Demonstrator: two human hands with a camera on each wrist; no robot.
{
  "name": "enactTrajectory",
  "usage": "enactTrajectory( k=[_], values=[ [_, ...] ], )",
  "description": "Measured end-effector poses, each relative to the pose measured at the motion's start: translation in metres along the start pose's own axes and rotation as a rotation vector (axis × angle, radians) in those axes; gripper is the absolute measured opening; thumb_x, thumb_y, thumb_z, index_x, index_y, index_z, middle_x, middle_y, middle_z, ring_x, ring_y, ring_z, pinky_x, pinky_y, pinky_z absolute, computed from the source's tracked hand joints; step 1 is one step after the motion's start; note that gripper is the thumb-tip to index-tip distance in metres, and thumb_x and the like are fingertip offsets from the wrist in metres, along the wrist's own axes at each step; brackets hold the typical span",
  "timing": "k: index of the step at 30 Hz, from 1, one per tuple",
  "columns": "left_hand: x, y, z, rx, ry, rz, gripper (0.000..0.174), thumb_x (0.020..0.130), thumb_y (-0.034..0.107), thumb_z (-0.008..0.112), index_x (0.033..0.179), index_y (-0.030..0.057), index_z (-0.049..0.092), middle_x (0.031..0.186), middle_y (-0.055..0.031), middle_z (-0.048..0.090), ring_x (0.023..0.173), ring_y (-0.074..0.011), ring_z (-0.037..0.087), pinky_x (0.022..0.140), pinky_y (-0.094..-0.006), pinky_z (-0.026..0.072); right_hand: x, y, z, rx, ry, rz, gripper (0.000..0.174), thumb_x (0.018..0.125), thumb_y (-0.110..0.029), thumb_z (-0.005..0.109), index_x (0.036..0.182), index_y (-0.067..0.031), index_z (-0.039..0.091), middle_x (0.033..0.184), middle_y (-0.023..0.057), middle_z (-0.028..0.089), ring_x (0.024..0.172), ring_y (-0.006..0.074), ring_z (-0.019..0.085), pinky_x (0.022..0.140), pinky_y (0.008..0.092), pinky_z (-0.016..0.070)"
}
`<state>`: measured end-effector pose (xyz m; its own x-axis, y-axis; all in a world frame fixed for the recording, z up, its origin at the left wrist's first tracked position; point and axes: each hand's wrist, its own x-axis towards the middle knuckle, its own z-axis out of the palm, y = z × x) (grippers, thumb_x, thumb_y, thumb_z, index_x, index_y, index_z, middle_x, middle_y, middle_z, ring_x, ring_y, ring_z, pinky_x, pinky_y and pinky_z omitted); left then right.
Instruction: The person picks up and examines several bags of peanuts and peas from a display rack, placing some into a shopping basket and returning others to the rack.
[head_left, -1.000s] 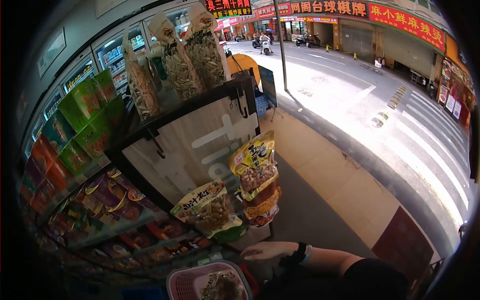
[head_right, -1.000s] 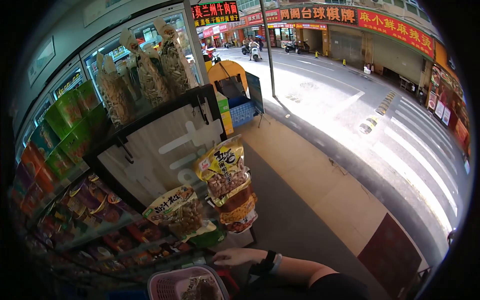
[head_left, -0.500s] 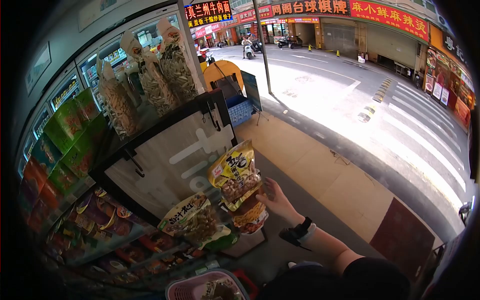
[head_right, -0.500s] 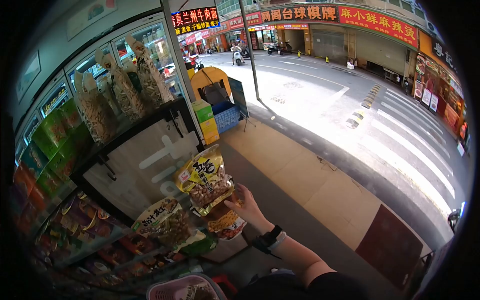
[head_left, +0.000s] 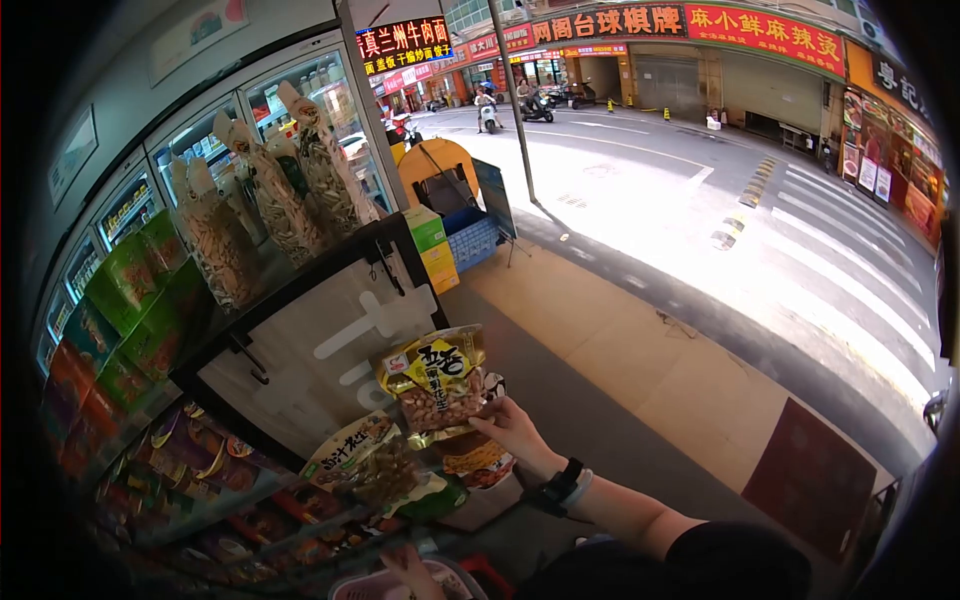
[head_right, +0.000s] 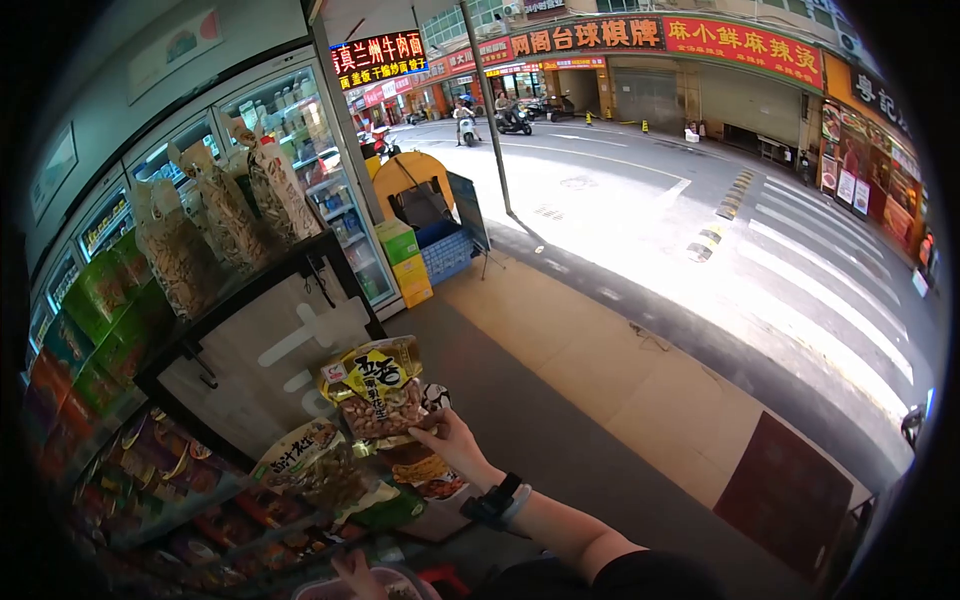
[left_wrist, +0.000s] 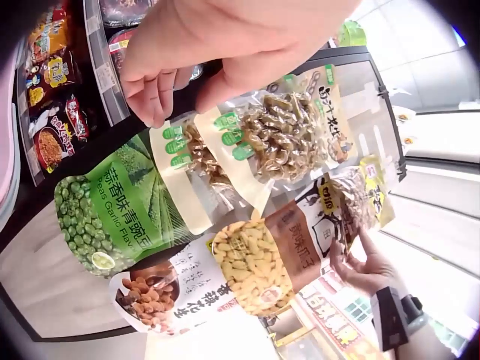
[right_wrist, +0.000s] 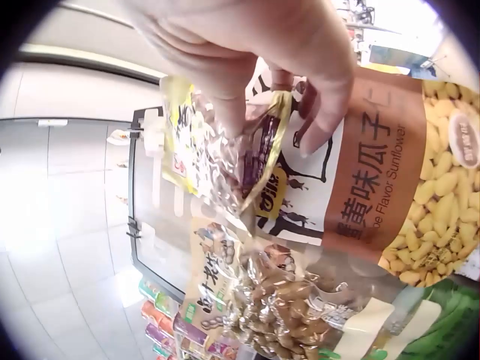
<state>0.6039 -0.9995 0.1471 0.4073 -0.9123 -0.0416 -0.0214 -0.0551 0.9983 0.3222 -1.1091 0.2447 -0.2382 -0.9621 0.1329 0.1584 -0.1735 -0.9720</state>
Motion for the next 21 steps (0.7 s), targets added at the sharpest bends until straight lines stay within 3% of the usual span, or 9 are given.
enactTrajectory(
  k=[2,6,8,13,16,18,19,20,21],
  values=[
    [0.001,0.003,0.006,0.054,0.014,0.027,0.033,0.084,0.012,0.055,0.114,-0.0005,0.047,0.105,-0.0122,0.055,0.095,-0.0213,0.051,0.084,-0.0332,0.0401,0.002,0.006,-0.003,0.208,-0.123,-0.003,0.039,0.082,-0.021,0.061,0.106,0.0023,0.041,0.102,0.009,0.053,0.09,0.0153,0.053,0.078,0.0292,0.0443],
    [-0.002,0.011,0.015,0.155,0.052,0.075,0.032,0.084,0.01,0.055,0.113,-0.0007,0.048,0.104,-0.0118,0.055,0.093,-0.0206,0.051,0.083,-0.0326,0.0408,-0.009,-0.017,-0.004,0.236,-0.156,-0.061,0.039,0.084,-0.02,0.059,0.112,0.0018,0.043,0.097,0.0061,0.055,0.083,0.011,0.053,0.074,0.0271,0.0441],
    [-0.009,0.033,0.026,0.071,0.033,0.068,0.03,0.083,0.007,0.056,0.111,-0.0018,0.049,0.101,-0.0112,0.056,0.09,-0.0195,0.052,0.08,-0.0305,0.0417,-0.012,-0.022,-0.009,0.036,-0.341,-0.109,0.039,0.085,-0.021,0.057,0.116,-0.0009,0.045,0.093,0.0038,0.056,0.081,0.0081,0.05,0.073,0.0255,0.0427],
    [-0.035,0.1,0.052,-0.048,0.036,0.106,0.023,0.084,0.009,0.055,0.103,-0.0038,0.053,0.093,-0.0093,0.059,0.084,-0.0168,0.054,0.075,-0.027,0.0432,-0.028,-0.058,-0.009,-0.026,-0.357,-0.316,0.032,0.086,-0.019,0.056,0.111,-0.0008,0.049,0.086,0.0032,0.056,0.08,0.0073,0.047,0.071,0.0252,0.0412],
    [-0.033,0.11,0.046,-0.237,-0.082,-0.04,0.032,0.087,0.013,0.052,0.116,-0.0001,0.046,0.102,-0.0108,0.057,0.088,-0.018,0.054,0.075,-0.0281,0.0445,-0.034,-0.093,0.0,0.065,-0.429,-0.361,0.03,0.086,-0.019,0.055,0.109,-0.0002,0.051,0.082,0.004,0.057,0.076,0.0086,0.048,0.069,0.0257,0.0415],
    [-0.048,0.156,0.048,-0.952,-0.217,-0.229,0.045,0.088,0.015,0.05,0.128,0.0062,0.032,0.116,-0.0143,0.05,0.098,-0.0228,0.052,0.081,-0.0346,0.0445,-0.038,-0.106,0.003,-0.239,-0.687,-0.455,0.029,0.086,-0.019,0.056,0.107,0.0007,0.051,0.077,0.0082,0.055,0.073,0.0103,0.049,0.068,0.0269,0.0416],
    [-0.049,0.143,0.04,-0.999,-0.38,-0.045,0.057,0.087,0.013,0.05,0.134,0.0109,0.019,0.125,-0.0183,0.041,0.11,-0.0277,0.045,0.088,-0.043,0.0399,-0.039,-0.088,0.012,-0.221,-0.772,-0.461,0.031,0.084,-0.018,0.057,0.108,0.001,0.051,0.077,0.0133,0.054,0.071,0.0135,0.05,0.067,0.0279,0.0417],
    [-0.054,0.138,0.033,-1.002,-0.378,-0.045,0.057,0.087,0.013,0.05,0.134,0.0109,0.019,0.125,-0.0183,0.041,0.11,-0.0277,0.045,0.088,-0.043,0.0399,-0.048,-0.086,0.02,-0.222,-0.846,-0.435,0.033,0.083,-0.018,0.058,0.108,0.0027,0.05,0.083,0.0169,0.056,0.072,0.0171,0.053,0.066,0.0291,0.0419],
    [-0.06,0.134,0.024,-0.776,-0.271,-0.102,0.056,0.085,0.012,0.052,0.133,0.0091,0.023,0.127,-0.0192,0.038,0.113,-0.0292,0.042,0.091,-0.0429,0.0368,-0.059,-0.071,0.031,-0.158,-0.891,-0.375,0.037,0.084,-0.019,0.057,0.111,0.0041,0.049,0.09,0.0175,0.058,0.075,0.02,0.055,0.067,0.0295,0.042]
  ],
)
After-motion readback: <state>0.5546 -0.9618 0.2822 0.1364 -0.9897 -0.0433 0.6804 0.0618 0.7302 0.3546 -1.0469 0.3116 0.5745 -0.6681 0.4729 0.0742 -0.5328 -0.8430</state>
